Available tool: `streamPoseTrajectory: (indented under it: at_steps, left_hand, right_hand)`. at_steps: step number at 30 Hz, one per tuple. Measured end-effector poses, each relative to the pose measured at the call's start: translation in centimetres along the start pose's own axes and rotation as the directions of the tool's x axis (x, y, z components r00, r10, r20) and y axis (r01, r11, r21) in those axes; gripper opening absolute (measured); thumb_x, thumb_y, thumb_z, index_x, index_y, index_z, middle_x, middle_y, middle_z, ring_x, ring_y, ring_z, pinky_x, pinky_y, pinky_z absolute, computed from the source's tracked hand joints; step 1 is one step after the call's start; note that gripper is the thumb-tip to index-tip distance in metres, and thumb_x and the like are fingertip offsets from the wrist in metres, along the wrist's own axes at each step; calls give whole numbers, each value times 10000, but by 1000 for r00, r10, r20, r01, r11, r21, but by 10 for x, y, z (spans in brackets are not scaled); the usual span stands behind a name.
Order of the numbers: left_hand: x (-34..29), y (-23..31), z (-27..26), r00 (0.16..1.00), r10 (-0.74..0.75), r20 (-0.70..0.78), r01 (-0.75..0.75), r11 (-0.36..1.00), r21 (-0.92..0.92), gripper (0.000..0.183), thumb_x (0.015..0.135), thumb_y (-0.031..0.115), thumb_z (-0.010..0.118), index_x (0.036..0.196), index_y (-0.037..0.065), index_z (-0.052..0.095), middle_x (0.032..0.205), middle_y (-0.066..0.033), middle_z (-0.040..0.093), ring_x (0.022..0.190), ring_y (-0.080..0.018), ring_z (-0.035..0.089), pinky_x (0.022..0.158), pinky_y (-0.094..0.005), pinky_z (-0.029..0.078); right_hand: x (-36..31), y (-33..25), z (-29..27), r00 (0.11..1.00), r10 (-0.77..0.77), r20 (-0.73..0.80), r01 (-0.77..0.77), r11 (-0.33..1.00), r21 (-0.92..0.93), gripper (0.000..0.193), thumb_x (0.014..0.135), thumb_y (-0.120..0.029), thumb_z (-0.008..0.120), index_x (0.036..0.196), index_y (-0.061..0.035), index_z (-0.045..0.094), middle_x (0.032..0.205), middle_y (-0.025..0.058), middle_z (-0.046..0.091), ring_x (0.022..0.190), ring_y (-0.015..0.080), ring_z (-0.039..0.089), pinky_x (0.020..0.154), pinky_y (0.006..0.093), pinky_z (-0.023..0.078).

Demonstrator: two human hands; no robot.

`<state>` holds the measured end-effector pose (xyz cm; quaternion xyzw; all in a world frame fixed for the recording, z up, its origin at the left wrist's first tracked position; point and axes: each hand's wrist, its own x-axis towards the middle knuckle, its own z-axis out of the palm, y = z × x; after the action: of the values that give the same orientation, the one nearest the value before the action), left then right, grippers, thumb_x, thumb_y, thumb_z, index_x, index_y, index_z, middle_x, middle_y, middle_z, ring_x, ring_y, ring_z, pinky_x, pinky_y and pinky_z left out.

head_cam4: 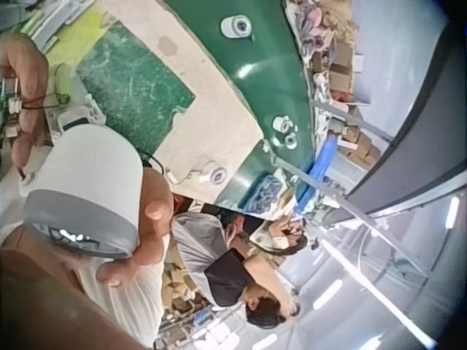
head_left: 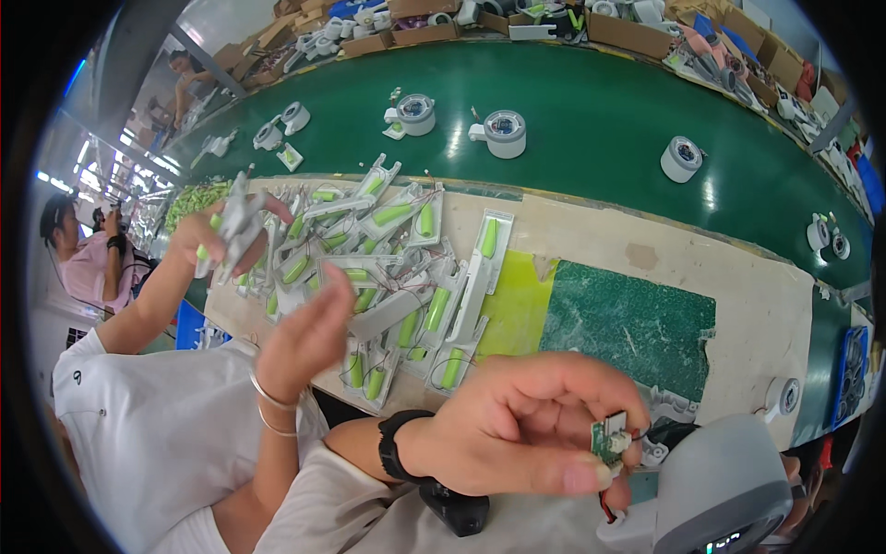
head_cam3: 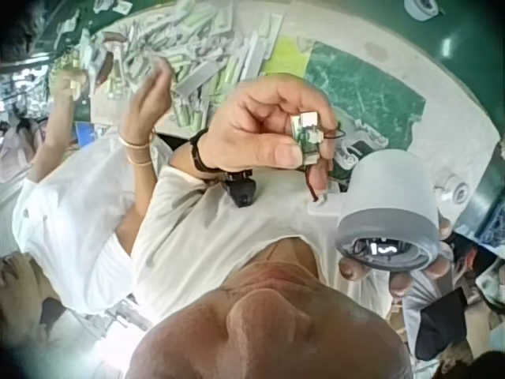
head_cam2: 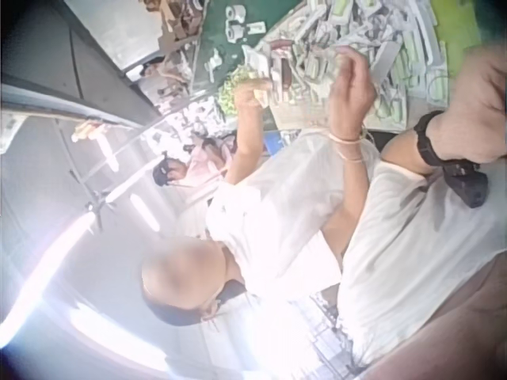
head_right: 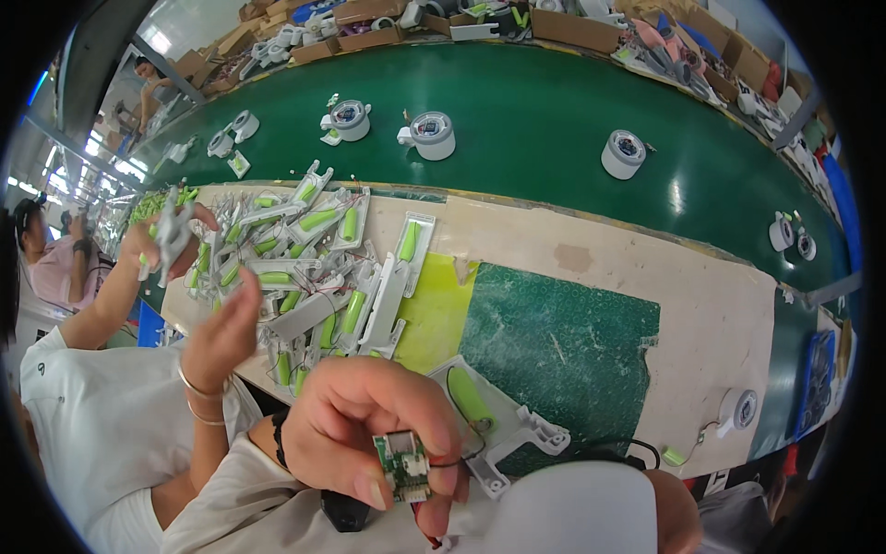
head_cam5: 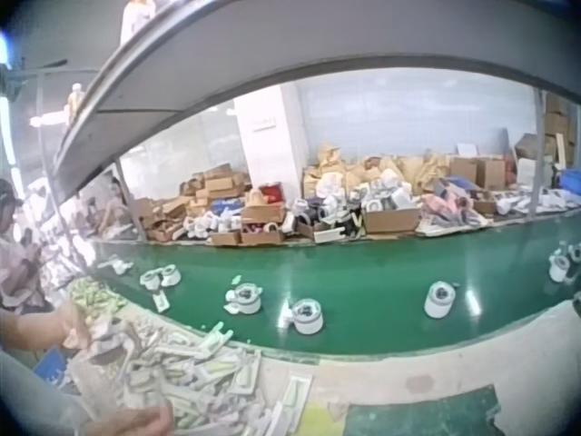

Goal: The worker is assembling small rechargeable fans by connecting internal electronics including circuit boards and lithium batteries into plastic housings.

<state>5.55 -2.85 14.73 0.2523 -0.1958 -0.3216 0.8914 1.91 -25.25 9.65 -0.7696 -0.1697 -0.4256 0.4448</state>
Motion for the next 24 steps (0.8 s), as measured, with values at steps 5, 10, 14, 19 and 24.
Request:
streamPoseTrajectory:
  at_steps: [5,10,14,19,24]
  left_hand:
    - [10,13,0,984,-13,-179,32,994,106,339,748,61,660,1013,-72,496,873,-192,572,711,-286,624,758,-423,481]
    - [22,15,-1,978,5,-209,23,991,130,346,754,62,650,1036,-53,488,883,-178,575,724,-280,621,686,-398,499]
    - [46,15,-4,939,146,-311,-82,975,208,329,785,88,613,1053,-44,476,887,-148,576,720,-253,605,620,-357,502]
    - [112,34,-49,890,214,-402,-60,930,363,194,829,106,570,990,7,527,863,-59,572,757,-165,592,704,-287,479]
    - [194,65,-132,829,180,-529,213,774,596,126,846,141,548,930,50,524,844,-32,554,772,-141,551,697,-276,460]
  right_hand:
    - [12,3,4,985,173,28,-175,973,149,700,721,-410,637,1258,-84,327,1252,202,351,1015,382,503,819,527,458]
    - [22,8,10,935,344,90,-355,887,297,728,712,-433,641,1270,-95,320,1265,209,339,1013,382,505,811,529,462]
    - [31,-8,2,883,449,135,-464,798,385,750,704,-452,644,1281,-105,314,1276,214,330,1012,382,507,804,530,466]
    - [104,93,71,878,-427,219,464,871,-161,531,662,-10,661,1145,-148,490,1150,153,442,1063,382,457,851,442,420]
    - [114,165,134,962,-36,270,57,996,-70,498,638,2,647,1099,-78,476,1155,182,424,1029,375,464,848,380,423]
